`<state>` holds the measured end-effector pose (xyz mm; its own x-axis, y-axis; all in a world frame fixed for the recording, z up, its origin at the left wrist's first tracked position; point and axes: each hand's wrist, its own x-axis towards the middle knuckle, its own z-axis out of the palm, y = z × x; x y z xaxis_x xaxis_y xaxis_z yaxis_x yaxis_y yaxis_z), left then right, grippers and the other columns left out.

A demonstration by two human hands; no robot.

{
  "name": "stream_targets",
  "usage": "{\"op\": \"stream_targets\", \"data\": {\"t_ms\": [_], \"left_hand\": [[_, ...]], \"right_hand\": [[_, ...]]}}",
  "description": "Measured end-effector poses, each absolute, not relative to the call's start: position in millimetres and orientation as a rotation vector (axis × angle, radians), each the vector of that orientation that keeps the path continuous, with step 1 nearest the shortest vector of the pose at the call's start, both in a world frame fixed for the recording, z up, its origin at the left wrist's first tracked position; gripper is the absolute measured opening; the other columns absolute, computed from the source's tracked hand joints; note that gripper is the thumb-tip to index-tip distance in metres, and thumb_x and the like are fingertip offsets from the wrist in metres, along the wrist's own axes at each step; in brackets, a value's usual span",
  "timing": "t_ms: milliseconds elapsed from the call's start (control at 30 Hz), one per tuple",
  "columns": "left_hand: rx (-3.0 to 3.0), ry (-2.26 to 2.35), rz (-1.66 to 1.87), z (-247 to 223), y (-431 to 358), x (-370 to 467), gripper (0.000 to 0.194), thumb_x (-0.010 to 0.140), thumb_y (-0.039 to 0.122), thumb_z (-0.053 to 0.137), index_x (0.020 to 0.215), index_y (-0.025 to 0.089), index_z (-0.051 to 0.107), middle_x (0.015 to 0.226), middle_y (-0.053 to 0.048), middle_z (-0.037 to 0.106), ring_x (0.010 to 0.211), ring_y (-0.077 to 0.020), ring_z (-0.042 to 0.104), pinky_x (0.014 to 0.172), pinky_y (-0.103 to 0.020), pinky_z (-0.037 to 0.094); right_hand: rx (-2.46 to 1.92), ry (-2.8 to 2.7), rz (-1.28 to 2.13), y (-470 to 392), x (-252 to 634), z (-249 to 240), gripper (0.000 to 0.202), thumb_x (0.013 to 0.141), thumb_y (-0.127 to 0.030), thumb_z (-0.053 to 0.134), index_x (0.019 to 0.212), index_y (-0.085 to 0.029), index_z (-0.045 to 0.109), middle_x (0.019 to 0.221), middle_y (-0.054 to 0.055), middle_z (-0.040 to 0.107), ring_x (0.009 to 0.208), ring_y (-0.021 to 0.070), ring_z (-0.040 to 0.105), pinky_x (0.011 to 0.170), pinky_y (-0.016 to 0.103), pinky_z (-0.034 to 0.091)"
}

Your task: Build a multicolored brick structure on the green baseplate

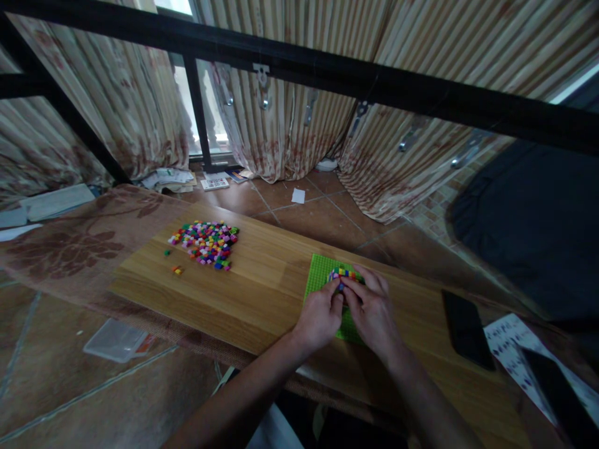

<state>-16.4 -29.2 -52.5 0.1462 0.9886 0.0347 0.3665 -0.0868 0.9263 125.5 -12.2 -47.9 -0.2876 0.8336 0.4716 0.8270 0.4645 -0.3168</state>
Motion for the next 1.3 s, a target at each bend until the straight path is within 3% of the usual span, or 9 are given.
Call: {"op": "stream_targets", "data": {"t_ms": [633, 933, 1167, 1300], "left_hand": [[1.479, 1.243, 1.012, -55.8, -33.0, -12.8, 0.042, 0.091, 0.024, 0.041, 0.131, 0.022, 0.052, 0.094, -0.003, 0.072, 0.086, -0.0175, 0.066, 0.076, -0.030, 0.054], [1.385, 1.133, 1.006, -63.0, -29.3, -9.3, 0.043, 0.092, 0.027, 0.039, 0.132, 0.018, 0.051, 0.079, -0.001, 0.069, 0.065, -0.0138, 0.061, 0.062, -0.025, 0.051], [1.448, 1.208, 1.039, -61.2, -28.5, -9.3, 0.044, 0.089, 0.022, 0.043, 0.132, 0.021, 0.053, 0.095, -0.004, 0.072, 0.087, -0.0187, 0.066, 0.078, -0.033, 0.055], [1.446, 1.228, 1.023, -60.0, -28.0, -10.9, 0.045, 0.088, 0.021, 0.043, 0.132, 0.022, 0.053, 0.096, -0.004, 0.072, 0.089, -0.0191, 0.065, 0.080, -0.033, 0.054]], "right_hand": [[-1.418, -2.032, 0.168, -22.9, 120.5, -55.3, 0.035, 0.094, -0.032, 0.041, 0.119, -0.024, 0.064, 0.137, 0.010, 0.049, 0.126, 0.0266, 0.041, 0.103, 0.053, 0.040], [-1.418, -2.052, 0.134, -21.2, 121.6, -53.0, 0.035, 0.095, -0.032, 0.041, 0.119, -0.024, 0.065, 0.137, 0.010, 0.049, 0.127, 0.0267, 0.040, 0.103, 0.053, 0.039], [-1.428, -2.136, -0.091, -22.4, 121.5, -56.7, 0.035, 0.094, -0.025, 0.040, 0.120, -0.022, 0.063, 0.136, 0.012, 0.049, 0.128, 0.0289, 0.037, 0.103, 0.054, 0.038], [-1.481, -2.214, -0.243, -24.7, 118.8, -55.5, 0.035, 0.093, -0.023, 0.042, 0.121, -0.018, 0.062, 0.138, 0.014, 0.048, 0.130, 0.0326, 0.035, 0.101, 0.054, 0.037]]}}
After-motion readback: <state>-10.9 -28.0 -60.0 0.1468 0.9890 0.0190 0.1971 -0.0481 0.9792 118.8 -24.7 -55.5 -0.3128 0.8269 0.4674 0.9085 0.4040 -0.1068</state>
